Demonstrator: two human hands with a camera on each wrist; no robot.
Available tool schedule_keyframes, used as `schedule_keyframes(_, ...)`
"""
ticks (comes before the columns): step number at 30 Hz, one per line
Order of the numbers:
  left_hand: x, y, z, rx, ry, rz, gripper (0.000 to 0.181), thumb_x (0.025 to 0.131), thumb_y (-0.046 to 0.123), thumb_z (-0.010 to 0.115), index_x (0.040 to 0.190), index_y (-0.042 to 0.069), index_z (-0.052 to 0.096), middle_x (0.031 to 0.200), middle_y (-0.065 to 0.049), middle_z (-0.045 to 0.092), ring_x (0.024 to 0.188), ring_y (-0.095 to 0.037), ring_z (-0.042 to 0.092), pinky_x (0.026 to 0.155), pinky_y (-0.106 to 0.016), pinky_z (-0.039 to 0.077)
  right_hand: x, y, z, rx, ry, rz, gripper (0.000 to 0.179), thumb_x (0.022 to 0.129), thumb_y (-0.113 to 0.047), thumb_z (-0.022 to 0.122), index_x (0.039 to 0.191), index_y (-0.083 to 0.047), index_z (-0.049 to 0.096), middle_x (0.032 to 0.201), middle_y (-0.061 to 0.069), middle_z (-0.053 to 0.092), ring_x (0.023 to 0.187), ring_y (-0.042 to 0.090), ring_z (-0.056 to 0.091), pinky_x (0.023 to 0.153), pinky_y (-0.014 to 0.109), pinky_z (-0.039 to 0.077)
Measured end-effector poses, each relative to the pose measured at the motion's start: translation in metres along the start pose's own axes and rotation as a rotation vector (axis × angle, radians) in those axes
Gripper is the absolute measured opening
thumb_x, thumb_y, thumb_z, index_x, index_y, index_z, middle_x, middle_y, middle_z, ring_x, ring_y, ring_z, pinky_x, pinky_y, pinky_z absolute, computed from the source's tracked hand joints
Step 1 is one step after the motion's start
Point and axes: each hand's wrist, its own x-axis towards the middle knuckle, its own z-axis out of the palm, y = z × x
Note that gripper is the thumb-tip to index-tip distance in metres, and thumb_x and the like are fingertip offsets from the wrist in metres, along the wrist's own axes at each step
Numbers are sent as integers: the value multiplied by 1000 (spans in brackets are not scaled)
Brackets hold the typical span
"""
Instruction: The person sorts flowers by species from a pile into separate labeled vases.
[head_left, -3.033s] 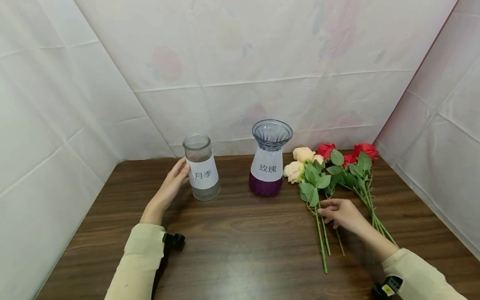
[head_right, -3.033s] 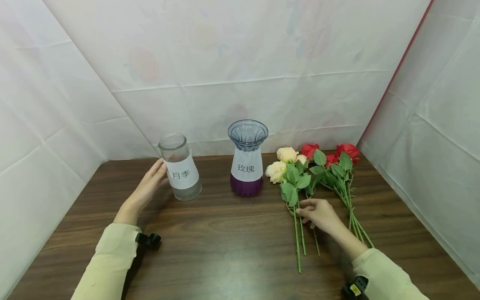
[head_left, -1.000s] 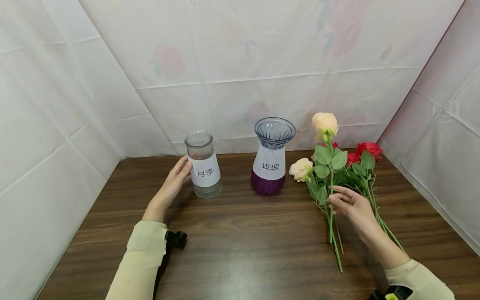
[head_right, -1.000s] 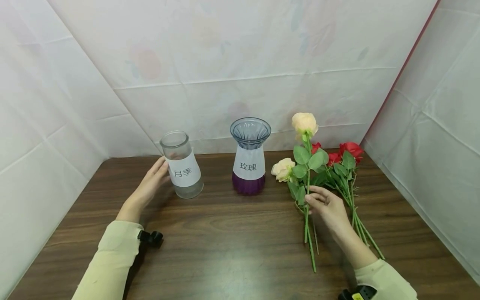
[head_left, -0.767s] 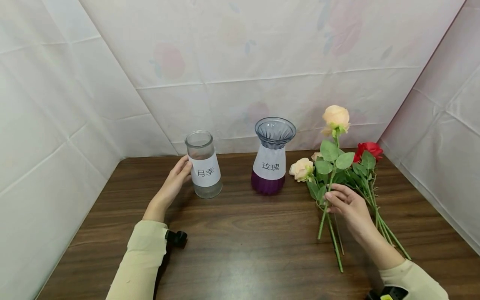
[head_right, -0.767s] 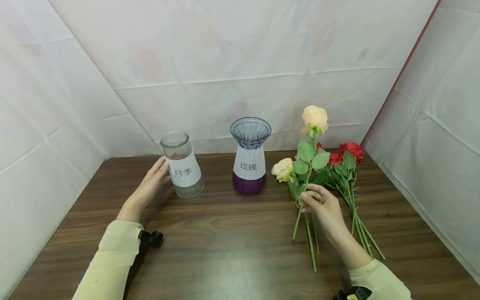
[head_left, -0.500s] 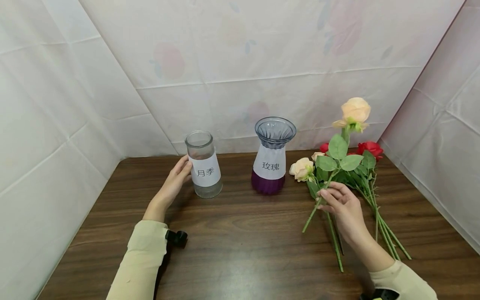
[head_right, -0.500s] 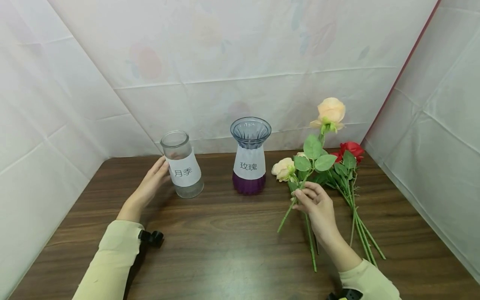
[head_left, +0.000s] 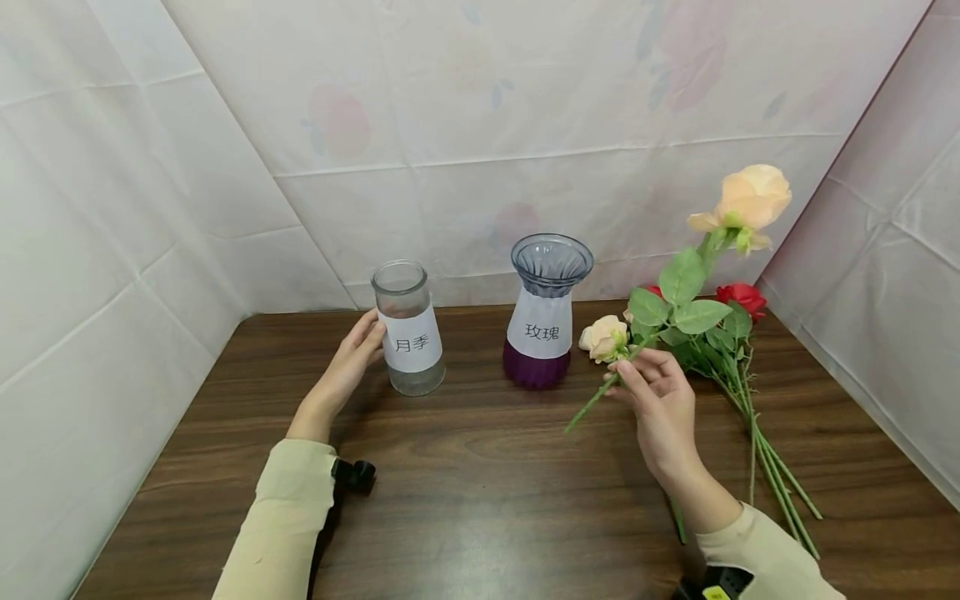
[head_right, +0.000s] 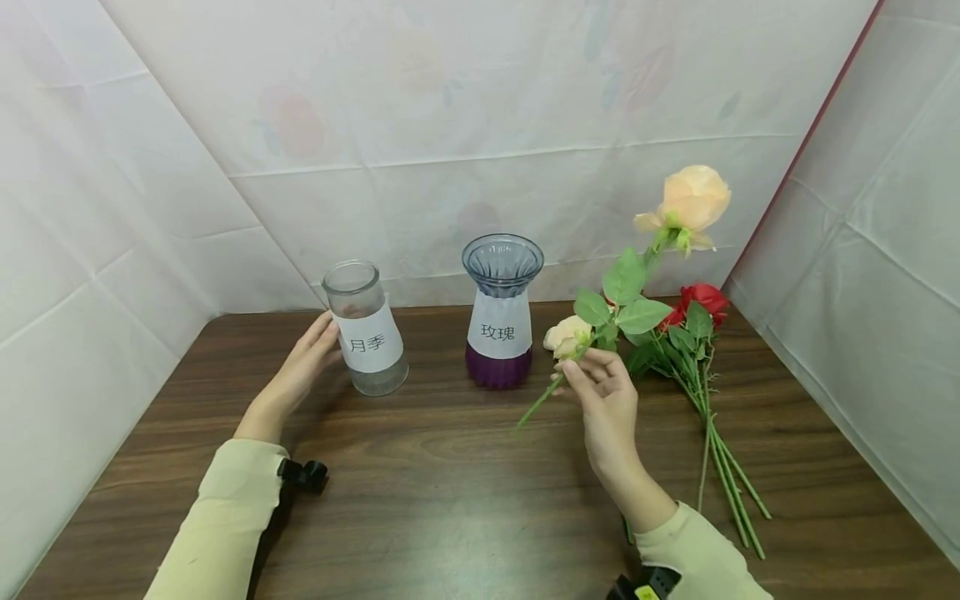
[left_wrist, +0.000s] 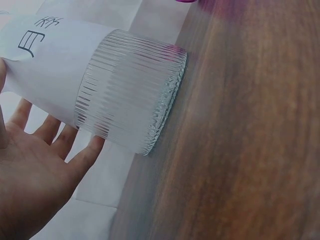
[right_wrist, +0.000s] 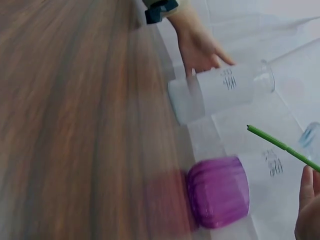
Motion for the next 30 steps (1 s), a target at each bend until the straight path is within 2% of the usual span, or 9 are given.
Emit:
schedule_keyframes(4, 1, 0, 0, 4, 3, -6, 60, 108, 41, 35, 157, 9, 21, 152, -21, 34, 141, -34, 30, 115, -55, 24, 1, 5, 19, 101, -14, -47, 17, 95, 13, 55, 106, 0, 57, 88, 10, 70, 78, 18, 69, 67, 30, 59)
schedule_keyframes(9, 1, 0, 1, 4, 5, -7, 60, 108, 41, 35, 158, 10, 21, 152, -21, 33, 141, -34, 30, 115, -55, 25, 1, 12, 46, 180, -29, -56, 23, 94, 15, 53, 103, -6, 58, 88, 9, 70, 80, 19, 68, 68, 32, 59)
schedule_keyframes(19, 3, -2, 3, 10, 13, -4, 61, 108, 41, 35, 158, 9, 21, 152, -22, 33, 141, -34, 31, 115, -54, 26, 1, 21, 95, 173, -60, -25, 22, 95, 10, 55, 102, -10, 57, 88, 4, 68, 85, 16, 67, 70, 32, 59)
schedule_keyframes(30, 3, -2, 4, 4, 22, 1, 60, 108, 40, 36, 157, 8, 22, 151, -23, 35, 140, -35, 32, 114, -55, 27, 16, 29, 139, 216, -130, -71, 21, 96, 8, 55, 107, -10, 57, 89, 5, 68, 79, 17, 67, 70, 30, 58)
